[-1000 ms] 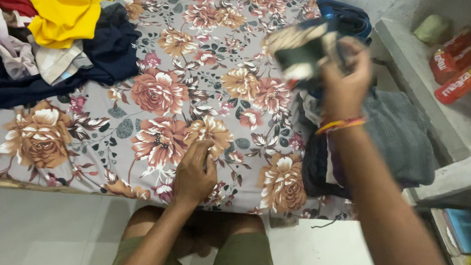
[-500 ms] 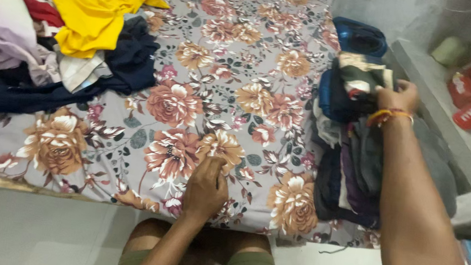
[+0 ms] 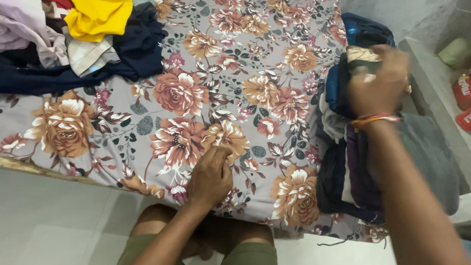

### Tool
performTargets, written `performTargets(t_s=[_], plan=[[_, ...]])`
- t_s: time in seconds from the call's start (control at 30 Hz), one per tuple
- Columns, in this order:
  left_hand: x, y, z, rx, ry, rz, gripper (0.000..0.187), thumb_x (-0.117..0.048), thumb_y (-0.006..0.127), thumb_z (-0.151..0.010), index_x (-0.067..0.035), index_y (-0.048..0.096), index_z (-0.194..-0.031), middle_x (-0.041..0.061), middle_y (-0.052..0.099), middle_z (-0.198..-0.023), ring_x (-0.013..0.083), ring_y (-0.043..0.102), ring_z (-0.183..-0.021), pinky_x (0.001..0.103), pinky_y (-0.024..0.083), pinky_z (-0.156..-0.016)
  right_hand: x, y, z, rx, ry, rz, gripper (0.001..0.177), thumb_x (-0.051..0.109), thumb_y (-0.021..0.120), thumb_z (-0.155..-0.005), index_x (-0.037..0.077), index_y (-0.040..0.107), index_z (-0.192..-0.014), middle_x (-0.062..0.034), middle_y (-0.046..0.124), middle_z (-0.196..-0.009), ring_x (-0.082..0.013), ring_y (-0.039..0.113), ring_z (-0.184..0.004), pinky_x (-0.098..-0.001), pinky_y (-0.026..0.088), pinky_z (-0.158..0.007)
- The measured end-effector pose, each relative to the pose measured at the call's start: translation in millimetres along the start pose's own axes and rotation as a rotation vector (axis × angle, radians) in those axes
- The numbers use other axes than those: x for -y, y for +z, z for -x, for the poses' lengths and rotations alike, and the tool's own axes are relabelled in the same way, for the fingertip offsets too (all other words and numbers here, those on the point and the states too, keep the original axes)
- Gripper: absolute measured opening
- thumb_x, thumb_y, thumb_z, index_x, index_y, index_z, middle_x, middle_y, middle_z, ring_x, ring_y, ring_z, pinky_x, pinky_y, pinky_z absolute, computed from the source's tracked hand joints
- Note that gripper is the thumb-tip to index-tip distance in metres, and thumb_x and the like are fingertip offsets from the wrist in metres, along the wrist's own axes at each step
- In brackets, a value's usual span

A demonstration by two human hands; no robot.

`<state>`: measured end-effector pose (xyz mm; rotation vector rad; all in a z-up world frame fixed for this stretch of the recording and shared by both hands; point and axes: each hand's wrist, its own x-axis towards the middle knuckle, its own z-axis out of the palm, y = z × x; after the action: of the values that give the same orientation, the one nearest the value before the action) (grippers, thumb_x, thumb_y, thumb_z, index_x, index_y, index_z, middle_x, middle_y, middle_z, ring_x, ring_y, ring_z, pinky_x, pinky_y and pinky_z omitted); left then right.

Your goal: The person folds a patterned pillowcase, a multicolored shirt, and a yellow t-shirt by hand on a bed, placing them into a stack.

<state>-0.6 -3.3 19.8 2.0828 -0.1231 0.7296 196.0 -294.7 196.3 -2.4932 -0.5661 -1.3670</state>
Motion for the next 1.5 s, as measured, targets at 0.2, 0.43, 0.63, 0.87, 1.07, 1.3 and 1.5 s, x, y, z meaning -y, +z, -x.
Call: performTargets(t_s=[0.2,0.43,0.63,0.87,1.07,1.3,1.5], plan=[[2,0,2,-0.001,-0.046,0.058,0.024,-0.001,0.055,-0.087,-0.002,0.064,-0.109,0.017,0.067,-0.104,0.038,0.066,-0.1,0.046,0.052,-0.088,111,79,67,0.489,-0.119,-0.228,0.049,0.024,0.08,-0.078,0.003,0.063,-0.119,-0.0239,0.06,-0.111,-0.0412,0.057,-0.107,-0.0503,0.049,-0.092],[14,5,3,-0.114,-0.031,0.043,0.024,0.0,0.055,-0.085,0.002,0.061,-0.108,0.024,0.064,-0.108,0.044,0.063,-0.102,0.049,0.051,-0.09,175,150,195,0.427,0.097,-0.458,0.035,0.03,0.063,-0.095,0.011,0.07,-0.124,-0.0156,0.065,-0.135,-0.0367,0.058,-0.13,-0.0485,0.041,-0.113],[11,-1,-2,-0.054,-0.054,0.089,0.022,0.0,0.054,-0.085,0.001,0.061,-0.106,0.024,0.064,-0.106,0.0437,0.064,-0.1,0.049,0.052,-0.086,183,133,185,0.434,0.139,-0.507,0.044,0.029,0.067,-0.084,0.007,0.071,-0.122,-0.0174,0.064,-0.134,-0.0374,0.056,-0.125,-0.0482,0.039,-0.107],[97,-48,-66,-0.098,0.14,-0.29,0.022,-0.01,0.062,-0.086,-0.002,0.065,-0.107,0.021,0.066,-0.102,0.0379,0.065,-0.096,0.049,0.053,-0.086,202,118,176,0.425,0.185,-0.41,0.034,0.021,0.063,-0.085,0.009,0.073,-0.115,-0.0137,0.066,-0.132,-0.0328,0.057,-0.127,-0.0484,0.039,-0.11],[161,-176,-136,-0.063,-0.068,-0.819,0.033,-0.005,0.069,-0.076,-0.003,0.075,-0.109,0.027,0.053,-0.14,0.0445,0.058,-0.117,0.05,0.05,-0.099,206,114,172,0.417,0.206,-0.399,0.034,0.019,0.062,-0.084,0.009,0.073,-0.114,-0.0129,0.066,-0.13,-0.032,0.058,-0.126,-0.0479,0.038,-0.11],[238,-200,-168,0.029,-0.321,-0.77,0.034,-0.014,0.077,-0.073,0.001,0.075,-0.103,0.028,0.057,-0.131,0.0452,0.058,-0.117,0.051,0.05,-0.096,204,117,174,0.419,0.195,-0.392,0.036,0.019,0.062,-0.083,0.008,0.072,-0.116,-0.013,0.065,-0.131,-0.0317,0.056,-0.128,-0.0481,0.036,-0.111],[244,-179,-180,-0.363,-0.227,-0.645,0.01,-0.01,0.071,-0.085,-0.002,0.071,-0.091,0.021,0.069,-0.106,0.0406,0.062,-0.107,0.05,0.047,-0.099,206,115,171,0.431,0.221,-0.402,0.035,0.019,0.062,-0.084,0.008,0.072,-0.115,-0.0122,0.066,-0.131,-0.031,0.056,-0.128,-0.0476,0.036,-0.111]])
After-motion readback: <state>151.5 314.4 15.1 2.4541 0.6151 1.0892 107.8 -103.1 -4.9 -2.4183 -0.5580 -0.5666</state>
